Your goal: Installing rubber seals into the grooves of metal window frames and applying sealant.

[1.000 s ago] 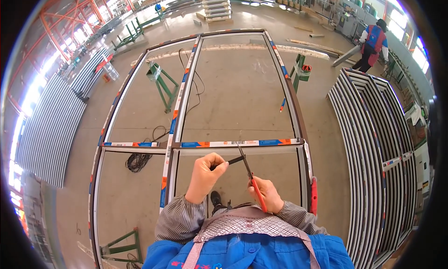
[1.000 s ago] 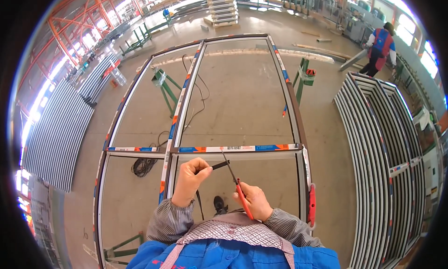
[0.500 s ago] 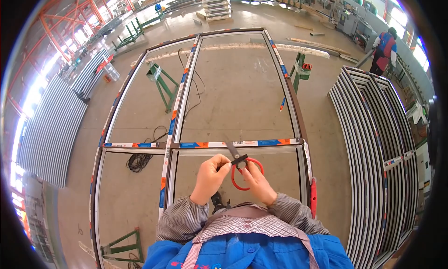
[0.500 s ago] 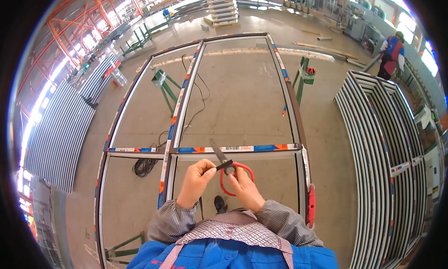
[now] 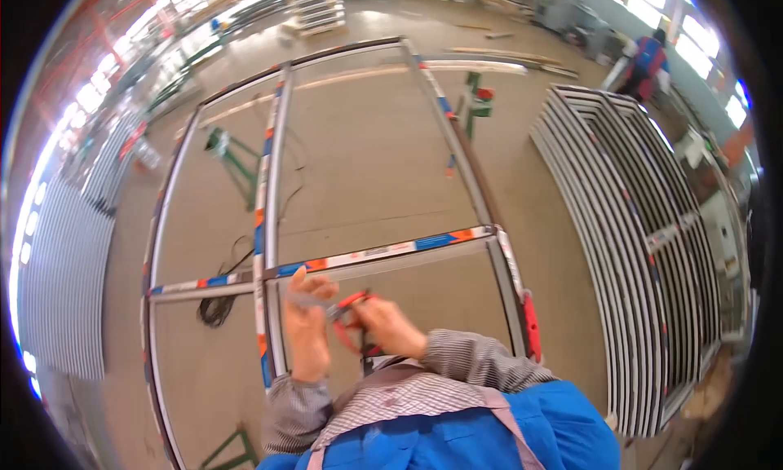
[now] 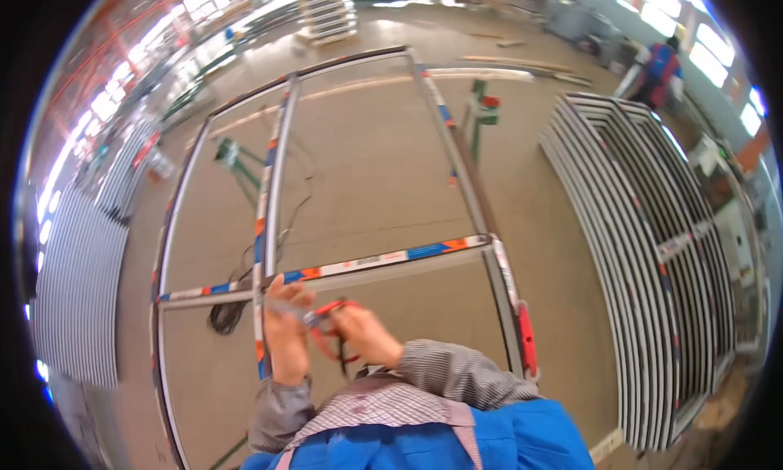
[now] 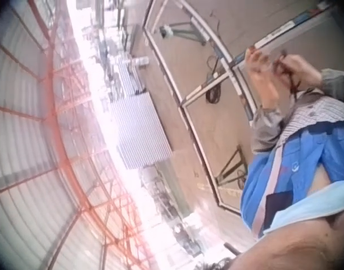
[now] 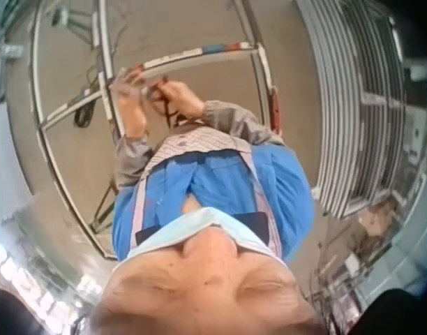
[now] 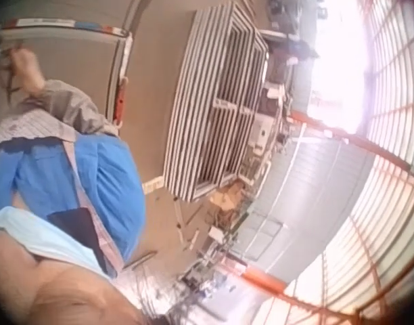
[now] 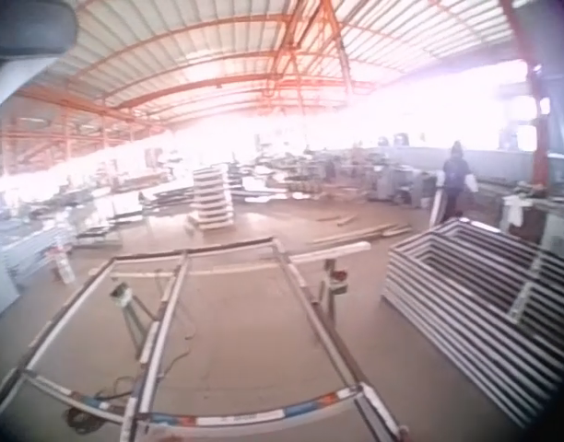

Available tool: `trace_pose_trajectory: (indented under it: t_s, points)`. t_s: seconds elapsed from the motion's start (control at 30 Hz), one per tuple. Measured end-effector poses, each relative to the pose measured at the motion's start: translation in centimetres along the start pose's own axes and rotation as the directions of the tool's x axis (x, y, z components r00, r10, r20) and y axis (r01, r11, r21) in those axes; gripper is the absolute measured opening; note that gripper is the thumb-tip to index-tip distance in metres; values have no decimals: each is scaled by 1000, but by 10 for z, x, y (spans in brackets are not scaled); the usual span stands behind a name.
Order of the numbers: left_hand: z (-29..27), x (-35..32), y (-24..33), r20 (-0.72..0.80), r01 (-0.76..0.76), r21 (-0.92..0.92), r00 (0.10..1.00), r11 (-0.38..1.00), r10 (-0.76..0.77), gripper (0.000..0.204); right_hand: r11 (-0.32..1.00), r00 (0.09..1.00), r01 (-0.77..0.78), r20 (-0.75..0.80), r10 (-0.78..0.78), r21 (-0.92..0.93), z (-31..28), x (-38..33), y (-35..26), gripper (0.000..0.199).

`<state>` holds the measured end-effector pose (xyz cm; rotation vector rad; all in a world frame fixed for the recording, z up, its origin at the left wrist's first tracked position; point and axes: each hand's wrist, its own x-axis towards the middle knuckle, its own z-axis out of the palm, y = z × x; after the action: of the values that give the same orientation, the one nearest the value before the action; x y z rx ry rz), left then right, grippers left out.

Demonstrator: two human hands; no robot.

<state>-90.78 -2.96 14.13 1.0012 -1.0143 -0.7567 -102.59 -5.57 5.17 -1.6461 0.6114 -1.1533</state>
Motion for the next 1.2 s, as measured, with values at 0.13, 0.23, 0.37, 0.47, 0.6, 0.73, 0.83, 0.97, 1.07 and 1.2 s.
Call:
trace_pose_trajectory:
  t_s: [0.13, 0.23, 0.37, 0.47, 0.6, 0.73, 0.83, 0.97, 1.07, 1.2]
  points:
    - [-57, 25, -16, 143, 207, -273, 974, 940, -173, 36, 887, 884, -454, 169, 436, 83, 25, 24, -21, 34]
    - [-77, 49, -18, 29, 295, -126, 956, 947, -293, 30, 806, 844, -531, 79, 530, 263, 16, 53, -44, 39]
    - [-51, 47, -10, 238, 354, 373, 857, 858, -457, 27, 553, 858, -350, 22, 513, 756, 5, 114, -40, 41]
    - [-78, 44, -9, 497, 610, 398, 484, 685, -720, 26, 680, 828, -121, -304, 471, 723, -40, 168, -60, 35]
    - [-184, 37, -11, 436, 496, 620, 426, 607, -793, 20, 697, 694, 230, -617, 372, 679, -140, 183, -58, 32]
    - [-276, 32, -27, 205, 573, 724, 352, 383, -913, 20, 662, 589, 344, -703, 400, 665, -204, 115, -56, 29]
    - [-282, 86, -38, -38, 482, 767, 693, 424, -720, 26, 712, 483, 256, -725, 492, 654, -182, 62, -39, 25]
    - [-249, 205, -34, -95, 279, 534, 958, 798, -272, 19, 751, 201, 201, -777, 596, 629, -140, 16, 21, 20]
    - [-179, 238, -2, -86, 225, 451, 974, 864, -209, 18, 718, 166, 68, -717, 677, 693, -127, -32, 110, 16]
    - [-131, 217, 4, 27, 288, 413, 944, 864, -328, 16, 683, -130, -126, -694, 708, 720, -124, -38, 169, 14]
